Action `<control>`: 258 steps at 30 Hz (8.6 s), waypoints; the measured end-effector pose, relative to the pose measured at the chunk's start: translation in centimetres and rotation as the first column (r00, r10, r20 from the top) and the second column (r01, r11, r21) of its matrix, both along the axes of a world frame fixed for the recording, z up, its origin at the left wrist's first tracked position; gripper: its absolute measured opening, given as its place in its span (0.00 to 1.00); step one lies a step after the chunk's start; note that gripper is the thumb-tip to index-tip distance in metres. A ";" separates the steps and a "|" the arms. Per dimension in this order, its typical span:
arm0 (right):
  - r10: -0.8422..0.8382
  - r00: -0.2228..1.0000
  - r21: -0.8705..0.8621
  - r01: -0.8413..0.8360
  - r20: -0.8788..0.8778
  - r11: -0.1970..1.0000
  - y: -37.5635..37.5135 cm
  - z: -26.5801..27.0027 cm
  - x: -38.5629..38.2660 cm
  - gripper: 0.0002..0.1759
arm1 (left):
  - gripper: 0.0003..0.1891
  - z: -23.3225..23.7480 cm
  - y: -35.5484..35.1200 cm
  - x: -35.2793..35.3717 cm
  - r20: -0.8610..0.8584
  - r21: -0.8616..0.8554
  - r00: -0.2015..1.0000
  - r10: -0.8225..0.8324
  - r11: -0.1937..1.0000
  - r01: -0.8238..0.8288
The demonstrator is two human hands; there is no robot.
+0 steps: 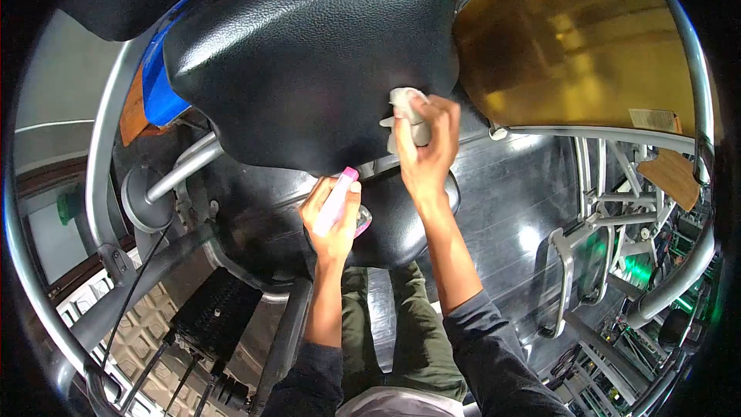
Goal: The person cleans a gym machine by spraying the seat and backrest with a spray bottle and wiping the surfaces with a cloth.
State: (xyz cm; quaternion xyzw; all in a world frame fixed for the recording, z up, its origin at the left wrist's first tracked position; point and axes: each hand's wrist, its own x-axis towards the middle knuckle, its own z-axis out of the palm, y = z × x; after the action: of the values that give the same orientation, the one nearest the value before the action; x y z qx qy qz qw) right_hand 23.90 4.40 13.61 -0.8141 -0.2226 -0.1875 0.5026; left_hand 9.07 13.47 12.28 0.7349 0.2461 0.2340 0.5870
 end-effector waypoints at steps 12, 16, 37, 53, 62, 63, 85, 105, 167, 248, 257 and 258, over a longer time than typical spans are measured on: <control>0.025 0.998 -0.123 -0.032 -0.056 0.992 -1.1 0.7 0.0 0.18 | 0.08 2.4 -0.5 -2.6 -0.020 -0.012 0.996 0.086 0.996 -0.086; 0.046 0.998 -0.032 -0.047 -0.041 0.998 0.4 0.9 -0.7 0.18 | 0.05 2.3 -0.1 -2.6 -0.007 0.007 0.993 0.121 0.993 -0.121; 0.174 0.980 -0.110 -0.184 -0.098 0.977 3.2 -1.7 -4.7 0.23 | 0.03 3.0 1.8 -3.3 -0.038 -0.199 0.953 0.300 0.932 -0.302; 0.299 0.953 -0.259 -0.302 -0.054 0.917 3.0 -1.2 -4.4 0.23 | 0.05 2.3 2.4 -5.2 -0.048 -0.238 0.954 0.297 0.924 -0.300; 0.202 0.978 -0.058 -0.200 0.044 0.978 5.5 3.3 -3.7 0.24 | 0.04 1.3 3.2 -5.0 -0.062 -0.135 0.953 0.296 0.944 -0.302; 0.216 0.976 -0.048 -0.214 0.036 0.976 5.9 2.8 -4.2 0.24 | 0.04 1.2 3.3 -4.8 -0.060 -0.188 0.950 0.307 0.931 -0.313; 0.449 0.886 -0.358 -0.459 -0.116 0.813 5.2 -1.9 -7.2 0.20 | 0.07 -3.7 10.4 -6.1 0.189 -0.236 0.976 0.106 0.970 -0.059; 0.355 0.928 -0.232 -0.372 -0.112 0.899 9.0 2.9 -8.2 0.25 | 0.18 -3.6 12.0 -8.5 0.210 -0.428 0.969 0.134 0.903 -0.033; 0.649 0.676 -0.711 0.260 -0.349 -0.653 26.2 -1.5 -14.3 0.12 | 0.19 -3.0 11.0 -12.2 0.038 -0.535 0.957 0.287 0.815 -0.224; 0.341 0.921 -0.293 -0.384 -0.188 0.876 6.4 -4.0 -10.1 0.22 | 0.08 -1.0 5.2 -10.0 -0.099 -0.381 0.952 0.289 0.873 -0.304; 0.243 0.964 -0.139 -0.257 -0.112 0.956 6.3 -0.8 -7.9 0.18 | 0.08 -0.9 6.1 -9.7 -0.101 -0.422 0.960 0.262 0.862 -0.280; 0.261 0.960 -0.121 -0.273 -0.104 0.955 6.8 -0.6 -8.1 0.20 | 0.08 -0.8 6.0 -9.5 -0.123 -0.416 0.961 0.249 0.866 -0.277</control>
State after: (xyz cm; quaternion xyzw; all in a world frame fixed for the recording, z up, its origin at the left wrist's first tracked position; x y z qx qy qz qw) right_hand 15.78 11.19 13.03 -0.8158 -0.3206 -0.0670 0.4766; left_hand -0.39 19.49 11.46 0.5543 0.4082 0.2278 0.6886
